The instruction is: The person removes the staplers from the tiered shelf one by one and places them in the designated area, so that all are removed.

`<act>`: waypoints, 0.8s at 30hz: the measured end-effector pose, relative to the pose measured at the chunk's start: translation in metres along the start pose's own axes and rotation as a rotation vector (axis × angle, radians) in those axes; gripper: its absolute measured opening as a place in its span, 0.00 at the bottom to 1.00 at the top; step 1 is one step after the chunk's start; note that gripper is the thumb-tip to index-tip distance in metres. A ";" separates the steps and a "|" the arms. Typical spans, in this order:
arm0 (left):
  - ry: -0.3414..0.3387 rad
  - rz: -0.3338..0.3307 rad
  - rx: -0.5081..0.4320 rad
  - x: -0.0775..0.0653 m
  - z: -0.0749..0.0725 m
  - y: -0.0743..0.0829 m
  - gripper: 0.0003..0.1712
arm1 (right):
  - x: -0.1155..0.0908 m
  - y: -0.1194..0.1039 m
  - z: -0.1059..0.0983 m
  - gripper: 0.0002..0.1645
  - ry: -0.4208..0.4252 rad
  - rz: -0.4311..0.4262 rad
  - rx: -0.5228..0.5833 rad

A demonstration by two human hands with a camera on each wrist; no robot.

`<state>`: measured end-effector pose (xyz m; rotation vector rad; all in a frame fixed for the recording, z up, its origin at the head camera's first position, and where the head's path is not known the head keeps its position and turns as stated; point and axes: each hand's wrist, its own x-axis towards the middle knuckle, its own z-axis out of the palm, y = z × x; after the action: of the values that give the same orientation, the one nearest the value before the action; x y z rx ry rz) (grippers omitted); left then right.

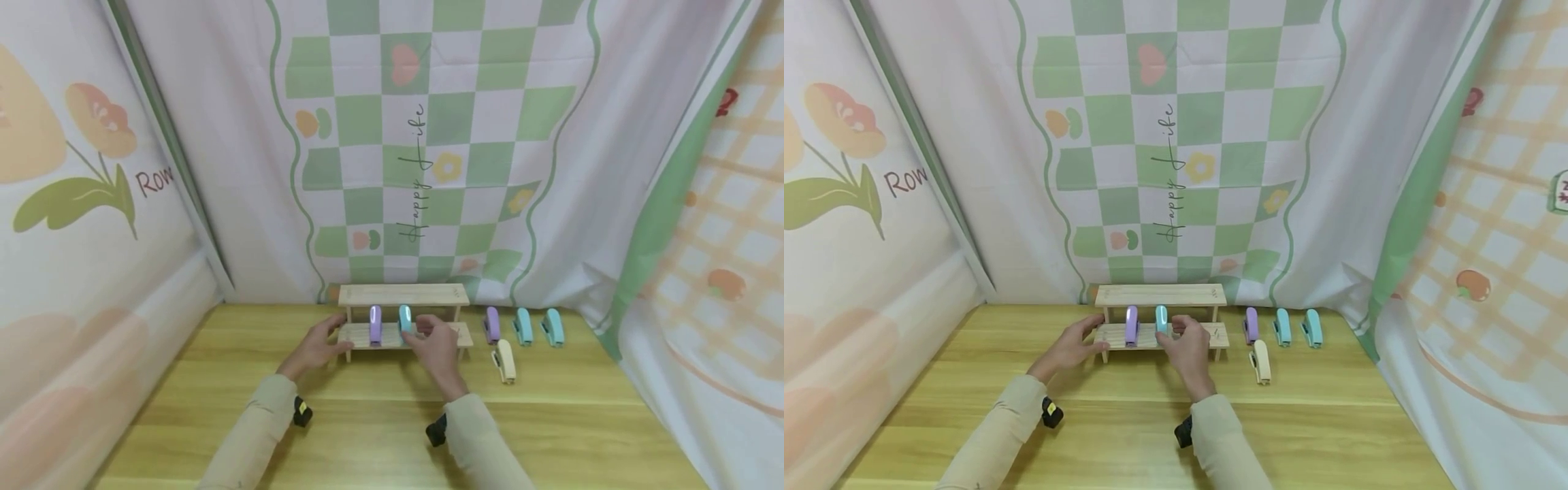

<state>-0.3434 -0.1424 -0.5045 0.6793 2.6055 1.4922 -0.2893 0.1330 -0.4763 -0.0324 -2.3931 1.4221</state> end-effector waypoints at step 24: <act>0.004 -0.014 0.019 -0.002 0.000 0.002 0.43 | 0.008 0.003 0.018 0.22 0.047 0.016 -0.033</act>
<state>-0.3410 -0.1426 -0.5030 0.6593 2.6251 1.4693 -0.3030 0.1209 -0.4846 -0.0924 -2.3835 1.3737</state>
